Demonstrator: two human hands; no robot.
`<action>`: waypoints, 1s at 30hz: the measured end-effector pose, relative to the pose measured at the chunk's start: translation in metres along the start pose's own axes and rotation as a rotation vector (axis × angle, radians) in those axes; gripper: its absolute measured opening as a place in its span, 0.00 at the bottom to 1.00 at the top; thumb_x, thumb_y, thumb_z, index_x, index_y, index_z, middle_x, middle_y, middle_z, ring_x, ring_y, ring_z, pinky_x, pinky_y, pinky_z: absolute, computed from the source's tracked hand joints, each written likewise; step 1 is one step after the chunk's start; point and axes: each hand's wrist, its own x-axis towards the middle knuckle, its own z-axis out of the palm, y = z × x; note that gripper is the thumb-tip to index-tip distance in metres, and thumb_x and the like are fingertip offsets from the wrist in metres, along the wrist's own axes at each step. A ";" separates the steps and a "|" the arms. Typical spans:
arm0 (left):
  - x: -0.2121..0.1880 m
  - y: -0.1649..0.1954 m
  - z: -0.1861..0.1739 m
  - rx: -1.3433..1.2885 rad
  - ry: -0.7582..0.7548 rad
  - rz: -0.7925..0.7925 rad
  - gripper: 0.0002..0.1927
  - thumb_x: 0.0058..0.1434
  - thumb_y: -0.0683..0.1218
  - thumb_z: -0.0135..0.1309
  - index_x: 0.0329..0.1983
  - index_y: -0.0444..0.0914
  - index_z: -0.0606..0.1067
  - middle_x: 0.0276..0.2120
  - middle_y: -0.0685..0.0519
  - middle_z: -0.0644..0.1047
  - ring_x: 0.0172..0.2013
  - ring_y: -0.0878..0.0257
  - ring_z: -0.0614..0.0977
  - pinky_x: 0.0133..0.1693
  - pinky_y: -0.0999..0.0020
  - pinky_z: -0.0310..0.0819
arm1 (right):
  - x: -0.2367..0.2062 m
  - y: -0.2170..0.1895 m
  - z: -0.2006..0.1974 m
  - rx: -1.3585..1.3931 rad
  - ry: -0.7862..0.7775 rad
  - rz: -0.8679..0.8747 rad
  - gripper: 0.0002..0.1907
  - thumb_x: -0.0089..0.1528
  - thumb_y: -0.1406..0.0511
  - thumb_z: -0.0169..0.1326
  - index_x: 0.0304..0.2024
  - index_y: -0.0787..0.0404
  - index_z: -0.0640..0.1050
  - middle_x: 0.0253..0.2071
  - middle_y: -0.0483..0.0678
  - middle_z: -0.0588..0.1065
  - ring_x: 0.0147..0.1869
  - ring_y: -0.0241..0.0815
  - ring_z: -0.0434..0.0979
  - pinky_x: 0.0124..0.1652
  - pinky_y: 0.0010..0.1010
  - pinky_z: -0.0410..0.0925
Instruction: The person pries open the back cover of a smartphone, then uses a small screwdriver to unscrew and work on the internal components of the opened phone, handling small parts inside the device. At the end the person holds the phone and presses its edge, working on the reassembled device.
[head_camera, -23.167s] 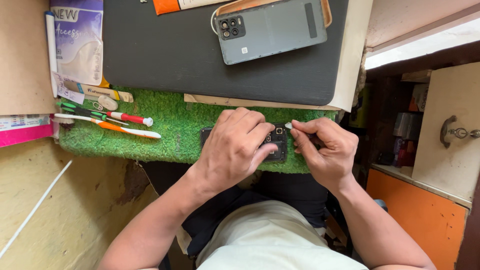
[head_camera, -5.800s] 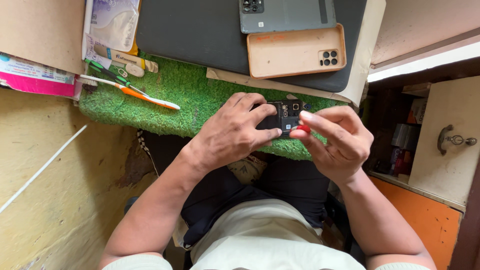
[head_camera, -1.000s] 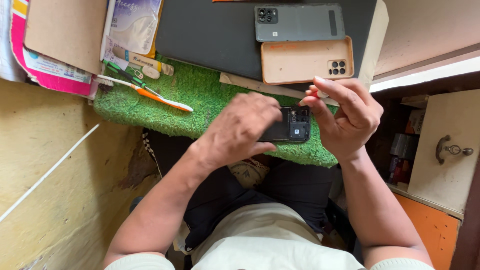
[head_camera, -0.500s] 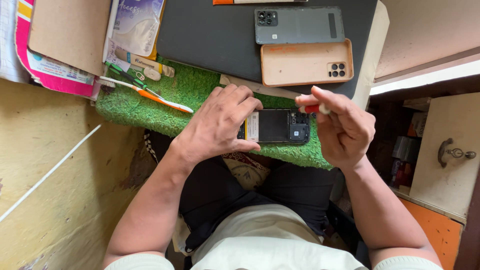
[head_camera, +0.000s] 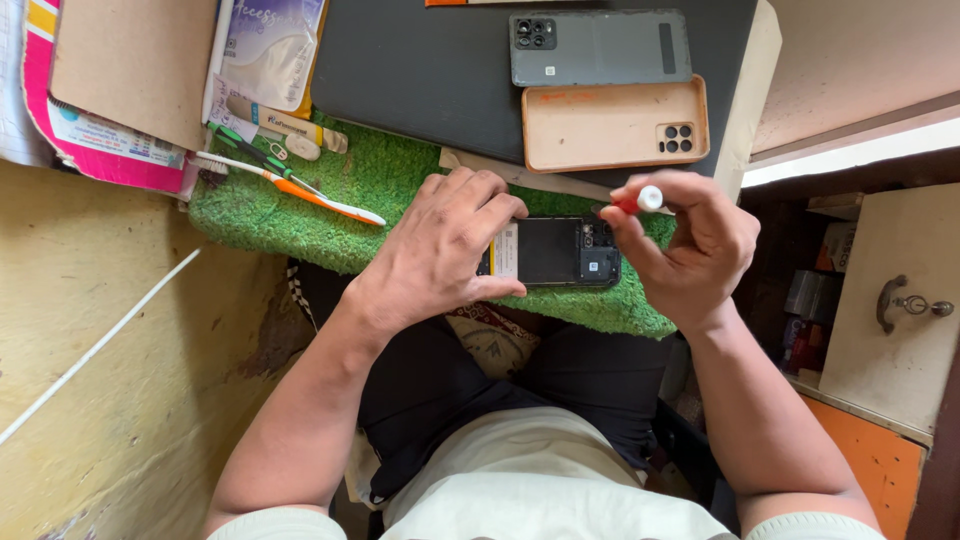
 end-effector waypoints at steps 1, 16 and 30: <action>0.000 0.000 0.000 0.000 0.000 0.005 0.38 0.39 0.58 0.74 0.50 0.37 0.74 0.45 0.49 0.73 0.49 0.51 0.75 0.53 0.53 0.66 | 0.003 -0.001 0.000 0.052 -0.005 -0.024 0.15 0.68 0.75 0.62 0.55 0.66 0.73 0.46 0.50 0.78 0.48 0.35 0.82 0.49 0.23 0.78; 0.002 0.002 0.004 0.031 -0.034 -0.021 0.40 0.37 0.57 0.75 0.51 0.37 0.74 0.45 0.49 0.72 0.50 0.51 0.74 0.54 0.51 0.65 | 0.008 0.000 -0.006 0.010 -0.080 -0.116 0.14 0.71 0.73 0.54 0.59 0.66 0.74 0.49 0.55 0.77 0.51 0.41 0.81 0.48 0.27 0.78; 0.001 0.002 0.005 0.012 -0.032 -0.032 0.40 0.37 0.56 0.76 0.52 0.37 0.74 0.45 0.49 0.73 0.50 0.51 0.74 0.54 0.52 0.65 | 0.009 0.001 0.000 -0.088 -0.028 -0.216 0.17 0.66 0.70 0.59 0.57 0.66 0.76 0.49 0.57 0.75 0.50 0.41 0.81 0.46 0.26 0.77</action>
